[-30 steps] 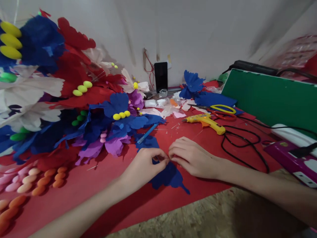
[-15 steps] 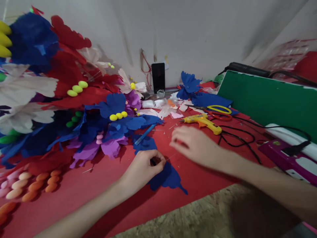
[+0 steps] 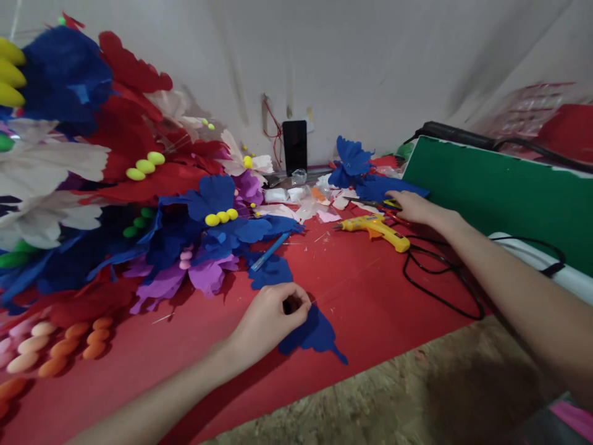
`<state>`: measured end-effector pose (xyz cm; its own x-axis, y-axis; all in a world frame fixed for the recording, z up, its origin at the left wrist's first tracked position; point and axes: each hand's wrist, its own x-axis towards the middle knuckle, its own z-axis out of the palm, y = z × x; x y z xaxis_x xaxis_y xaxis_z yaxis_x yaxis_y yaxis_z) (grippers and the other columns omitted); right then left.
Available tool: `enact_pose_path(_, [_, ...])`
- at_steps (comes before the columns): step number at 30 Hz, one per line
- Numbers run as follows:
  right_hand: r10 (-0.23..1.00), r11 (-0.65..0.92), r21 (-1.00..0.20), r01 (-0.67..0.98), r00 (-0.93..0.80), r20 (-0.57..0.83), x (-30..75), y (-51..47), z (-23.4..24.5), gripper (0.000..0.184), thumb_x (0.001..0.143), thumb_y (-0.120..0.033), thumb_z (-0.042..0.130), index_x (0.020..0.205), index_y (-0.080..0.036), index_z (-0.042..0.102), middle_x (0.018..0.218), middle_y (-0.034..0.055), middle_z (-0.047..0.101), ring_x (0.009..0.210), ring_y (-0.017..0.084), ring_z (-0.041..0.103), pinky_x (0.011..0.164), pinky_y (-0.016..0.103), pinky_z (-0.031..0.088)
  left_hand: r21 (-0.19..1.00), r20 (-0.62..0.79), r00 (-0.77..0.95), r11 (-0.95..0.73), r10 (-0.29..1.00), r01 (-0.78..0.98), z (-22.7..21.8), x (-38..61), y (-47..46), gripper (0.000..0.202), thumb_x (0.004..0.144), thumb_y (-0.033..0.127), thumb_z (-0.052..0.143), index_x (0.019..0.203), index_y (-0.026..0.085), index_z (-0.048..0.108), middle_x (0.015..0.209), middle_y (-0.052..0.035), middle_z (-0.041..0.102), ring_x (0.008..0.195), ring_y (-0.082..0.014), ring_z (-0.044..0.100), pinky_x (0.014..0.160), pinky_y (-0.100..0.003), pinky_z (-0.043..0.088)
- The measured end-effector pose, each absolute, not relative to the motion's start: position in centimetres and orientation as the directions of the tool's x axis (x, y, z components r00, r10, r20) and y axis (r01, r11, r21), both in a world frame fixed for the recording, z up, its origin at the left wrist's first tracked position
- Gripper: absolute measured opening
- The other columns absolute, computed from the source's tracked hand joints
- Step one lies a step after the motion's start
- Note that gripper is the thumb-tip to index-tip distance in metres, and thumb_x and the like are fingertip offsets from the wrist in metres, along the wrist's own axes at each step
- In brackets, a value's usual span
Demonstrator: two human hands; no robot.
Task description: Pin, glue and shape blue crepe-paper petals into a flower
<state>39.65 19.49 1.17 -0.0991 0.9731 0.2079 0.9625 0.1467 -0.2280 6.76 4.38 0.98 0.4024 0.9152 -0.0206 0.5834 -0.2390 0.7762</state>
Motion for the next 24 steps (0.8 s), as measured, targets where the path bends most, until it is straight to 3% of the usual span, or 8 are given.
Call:
enact_pose_path(4, [0.977, 0.129, -0.244, 0.961, -0.080, 0.198, 39.4, 18.5, 3.4, 0.032, 0.086, -0.034, 0.042, 0.109, -0.012, 0.050, 0.111, 0.0096, 0.048, 0.101, 0.013, 0.047, 0.089, 0.033, 0.041, 0.795, -0.024, 0.387, -0.217, 0.922, 0.566, 1.1, 6.8, 4.3, 0.014, 0.069, 0.017, 0.047, 0.059, 0.017, 0.057, 0.057, 0.0023, 0.058, 0.054, -0.0108, 0.051, 0.046, -0.018, 0.034])
enact_pose_path(8, [0.953, 0.063, -0.366, 0.928, 0.054, 0.300, 38.2, 16.9, 6.0, 0.033, 0.084, -0.033, 0.046, 0.109, -0.011, 0.049, 0.106, 0.0080, 0.049, 0.099, 0.014, 0.048, 0.087, 0.034, 0.042, 0.834, -0.034, 0.368, -0.176, 0.929, 0.522, 1.2, 6.9, 4.3, 0.012, 0.068, 0.017, 0.049, 0.059, 0.017, 0.057, 0.055, 0.0026, 0.056, 0.056, -0.0117, 0.051, 0.046, -0.019, 0.034])
enact_pose_path(12, [0.932, 0.031, -0.624, 0.781, 0.202, 0.300, 35.5, 14.7, 7.1, 0.043, 0.079, -0.036, 0.051, 0.111, -0.009, 0.043, 0.079, 0.0035, 0.051, 0.062, 0.006, 0.048, 0.062, 0.024, 0.045, 0.907, -0.041, 0.328, -0.103, 0.944, 0.409, 1.7, 6.8, 4.6, 0.009, 0.066, 0.019, 0.051, 0.058, 0.017, 0.056, 0.055, 0.0029, 0.055, 0.054, -0.0107, 0.050, 0.049, -0.019, 0.036])
enact_pose_path(15, [0.964, 0.104, -0.764, 0.637, 0.126, 0.236, 32.7, 12.3, 7.1, 0.036, 0.082, -0.043, 0.041, 0.096, -0.010, 0.046, 0.065, 0.0012, 0.047, 0.047, 0.003, 0.041, 0.049, 0.020, 0.041, 0.961, -0.032, 0.267, -0.044, 0.963, 0.273, 2.8, 6.6, 5.1, 0.011, 0.066, 0.023, 0.052, 0.058, 0.016, 0.054, 0.054, 0.0036, 0.052, 0.050, -0.0084, 0.046, 0.048, -0.019, 0.036])
enact_pose_path(17, [0.973, 0.173, -0.808, 0.564, 0.031, 0.230, 31.0, 10.7, 6.9, 0.029, 0.082, -0.040, 0.039, 0.089, -0.012, 0.045, 0.074, 0.0050, 0.052, 0.054, 0.006, 0.049, 0.053, 0.020, 0.044, 0.984, -0.021, 0.222, -0.019, 0.975, 0.175, 3.7, 6.5, 5.6, 0.013, 0.068, 0.025, 0.053, 0.059, 0.016, 0.053, 0.052, 0.0046, 0.048, 0.047, -0.0068, 0.042, 0.046, -0.018, 0.034])
enact_pose_path(19, [0.973, 0.226, -0.824, 0.520, -0.074, 0.220, 29.7, 9.3, 6.7, 0.025, 0.080, -0.033, 0.035, 0.092, -0.013, 0.044, 0.083, 0.0079, 0.054, 0.064, 0.009, 0.055, 0.061, 0.022, 0.048, 0.997, -0.013, 0.192, -0.002, 0.981, 0.080, 4.6, 6.6, 6.1, 0.013, 0.067, 0.026, 0.055, 0.060, 0.015, 0.053, 0.052, 0.0049, 0.047, 0.046, -0.0054, 0.040, 0.045, -0.016, 0.033])
enact_pose_path(24, [0.943, 0.284, -0.781, 0.556, -0.310, 0.122, 28.6, 7.1, 5.8, 0.028, 0.069, -0.028, 0.033, 0.088, -0.014, 0.049, 0.085, 0.0097, 0.058, 0.069, 0.013, 0.059, 0.060, 0.025, 0.051, 0.990, 0.028, 0.115, -0.012, 0.993, -0.140, 6.4, 7.5, 7.6, 0.014, 0.068, 0.027, 0.055, 0.063, 0.015, 0.050, 0.054, 0.0061, 0.042, 0.042, -0.0021, 0.037, 0.038, -0.013, 0.030])
